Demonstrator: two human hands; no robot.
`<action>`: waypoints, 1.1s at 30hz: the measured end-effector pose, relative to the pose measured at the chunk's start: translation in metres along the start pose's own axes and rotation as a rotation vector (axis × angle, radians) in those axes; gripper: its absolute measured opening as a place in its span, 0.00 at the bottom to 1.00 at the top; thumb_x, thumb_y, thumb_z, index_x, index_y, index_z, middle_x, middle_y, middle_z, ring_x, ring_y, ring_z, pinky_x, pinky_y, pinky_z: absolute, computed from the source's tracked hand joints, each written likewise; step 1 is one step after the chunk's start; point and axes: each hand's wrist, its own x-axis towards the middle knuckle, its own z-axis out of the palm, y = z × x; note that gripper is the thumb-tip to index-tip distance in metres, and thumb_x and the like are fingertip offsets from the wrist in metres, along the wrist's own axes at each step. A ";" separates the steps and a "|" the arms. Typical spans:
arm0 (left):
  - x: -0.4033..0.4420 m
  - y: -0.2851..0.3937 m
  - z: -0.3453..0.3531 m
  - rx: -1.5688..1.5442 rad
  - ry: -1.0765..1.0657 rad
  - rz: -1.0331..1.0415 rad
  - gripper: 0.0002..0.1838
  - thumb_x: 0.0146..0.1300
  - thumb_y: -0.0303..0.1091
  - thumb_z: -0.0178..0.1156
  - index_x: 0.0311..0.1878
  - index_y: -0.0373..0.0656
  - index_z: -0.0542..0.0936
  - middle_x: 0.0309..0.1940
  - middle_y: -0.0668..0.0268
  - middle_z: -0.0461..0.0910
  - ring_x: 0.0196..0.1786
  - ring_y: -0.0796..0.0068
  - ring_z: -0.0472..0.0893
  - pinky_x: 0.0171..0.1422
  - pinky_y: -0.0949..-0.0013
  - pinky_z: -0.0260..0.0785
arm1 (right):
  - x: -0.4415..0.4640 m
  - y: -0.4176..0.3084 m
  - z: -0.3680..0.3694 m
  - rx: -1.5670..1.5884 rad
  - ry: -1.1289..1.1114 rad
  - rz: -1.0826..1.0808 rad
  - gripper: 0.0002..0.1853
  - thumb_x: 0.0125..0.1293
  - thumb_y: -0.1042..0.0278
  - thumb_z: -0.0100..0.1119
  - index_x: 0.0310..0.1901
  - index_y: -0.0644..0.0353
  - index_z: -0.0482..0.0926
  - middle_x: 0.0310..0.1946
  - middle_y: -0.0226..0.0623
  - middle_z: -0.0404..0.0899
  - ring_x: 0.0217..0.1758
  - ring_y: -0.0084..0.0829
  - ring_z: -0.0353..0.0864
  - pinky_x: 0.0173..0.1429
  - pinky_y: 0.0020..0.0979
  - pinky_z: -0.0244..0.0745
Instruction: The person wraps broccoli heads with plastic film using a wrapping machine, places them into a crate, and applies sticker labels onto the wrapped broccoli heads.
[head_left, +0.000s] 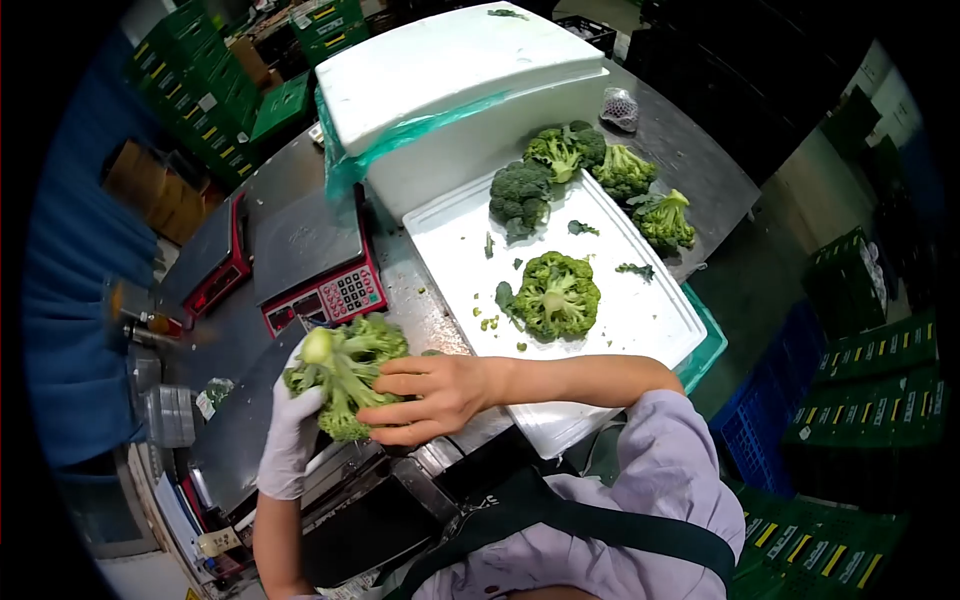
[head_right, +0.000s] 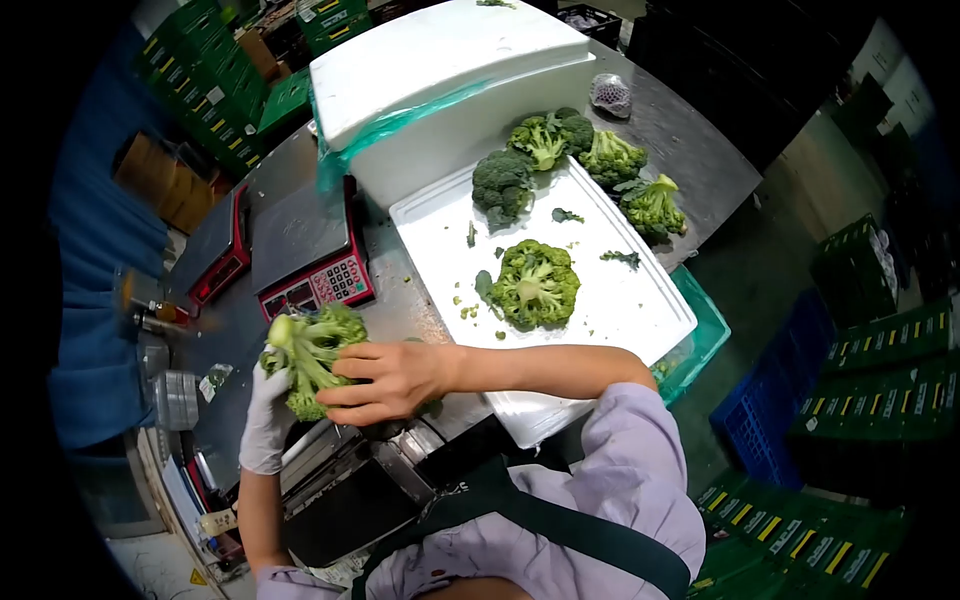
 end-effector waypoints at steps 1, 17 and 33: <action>0.007 -0.008 0.012 -0.082 -0.003 -0.035 0.37 0.48 0.35 0.65 0.62 0.36 0.63 0.54 0.61 0.72 0.56 0.69 0.73 0.61 0.66 0.66 | -0.004 -0.003 -0.010 0.023 -0.031 0.041 0.14 0.55 0.66 0.60 0.43 0.57 0.76 0.47 0.38 0.77 0.42 0.41 0.76 0.50 0.38 0.76; 0.011 -0.105 0.133 -0.201 0.282 -0.396 0.36 0.50 0.18 0.62 0.64 0.42 0.63 0.53 0.53 0.71 0.52 0.62 0.76 0.56 0.65 0.73 | -0.306 0.217 -0.145 -0.470 -0.112 1.652 0.46 0.40 0.57 0.73 0.64 0.48 0.61 0.44 0.50 0.79 0.46 0.47 0.79 0.52 0.40 0.72; 0.028 -0.177 0.173 0.084 0.048 -0.376 0.36 0.45 0.16 0.67 0.61 0.37 0.67 0.50 0.60 0.74 0.50 0.72 0.75 0.55 0.74 0.68 | -0.299 0.085 -0.214 0.632 1.333 1.614 0.19 0.60 0.72 0.55 0.52 0.66 0.67 0.36 0.42 0.75 0.39 0.36 0.80 0.51 0.40 0.81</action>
